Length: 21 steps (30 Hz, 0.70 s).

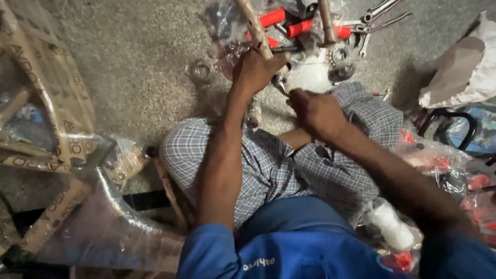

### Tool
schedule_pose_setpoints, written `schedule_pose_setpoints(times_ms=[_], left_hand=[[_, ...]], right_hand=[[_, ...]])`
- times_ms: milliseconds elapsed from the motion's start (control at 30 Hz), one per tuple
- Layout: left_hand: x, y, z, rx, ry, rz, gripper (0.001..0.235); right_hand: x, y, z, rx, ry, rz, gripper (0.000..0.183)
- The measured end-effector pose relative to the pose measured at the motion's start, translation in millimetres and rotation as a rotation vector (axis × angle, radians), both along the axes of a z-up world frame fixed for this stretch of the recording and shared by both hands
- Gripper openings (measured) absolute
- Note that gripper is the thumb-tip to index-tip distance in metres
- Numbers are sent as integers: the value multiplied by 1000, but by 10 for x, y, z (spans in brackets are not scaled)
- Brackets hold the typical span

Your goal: The person is assembling a bicycle frame, specifically tightening the handlebar stem using a wrench. They are sitting on the floor surrounded by tools and bicycle parts, repeatedly adjusting the wrench to secure the handlebar to the frame.

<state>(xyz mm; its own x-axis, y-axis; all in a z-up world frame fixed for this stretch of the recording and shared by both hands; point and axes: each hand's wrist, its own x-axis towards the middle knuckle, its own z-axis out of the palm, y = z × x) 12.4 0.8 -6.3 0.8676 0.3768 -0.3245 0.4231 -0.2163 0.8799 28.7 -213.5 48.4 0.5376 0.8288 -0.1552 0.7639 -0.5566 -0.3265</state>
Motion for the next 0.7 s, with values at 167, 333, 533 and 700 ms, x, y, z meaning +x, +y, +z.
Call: schedule_pose_setpoints(times_ms=[167, 333, 533, 700], left_hand=[[-37, -20, 84, 25, 52, -26, 58], [-40, 36, 17, 17, 108, -29, 61], [74, 150, -129, -71, 150, -99, 62], [154, 178, -168, -70, -78, -87, 52]], right_hand=[[120, 169, 266, -322, -59, -18, 21], [192, 48, 266, -305, 109, 23, 33], [152, -590, 68, -290, 428, -133, 25], [-296, -412, -832, 216, 520, -402, 32]])
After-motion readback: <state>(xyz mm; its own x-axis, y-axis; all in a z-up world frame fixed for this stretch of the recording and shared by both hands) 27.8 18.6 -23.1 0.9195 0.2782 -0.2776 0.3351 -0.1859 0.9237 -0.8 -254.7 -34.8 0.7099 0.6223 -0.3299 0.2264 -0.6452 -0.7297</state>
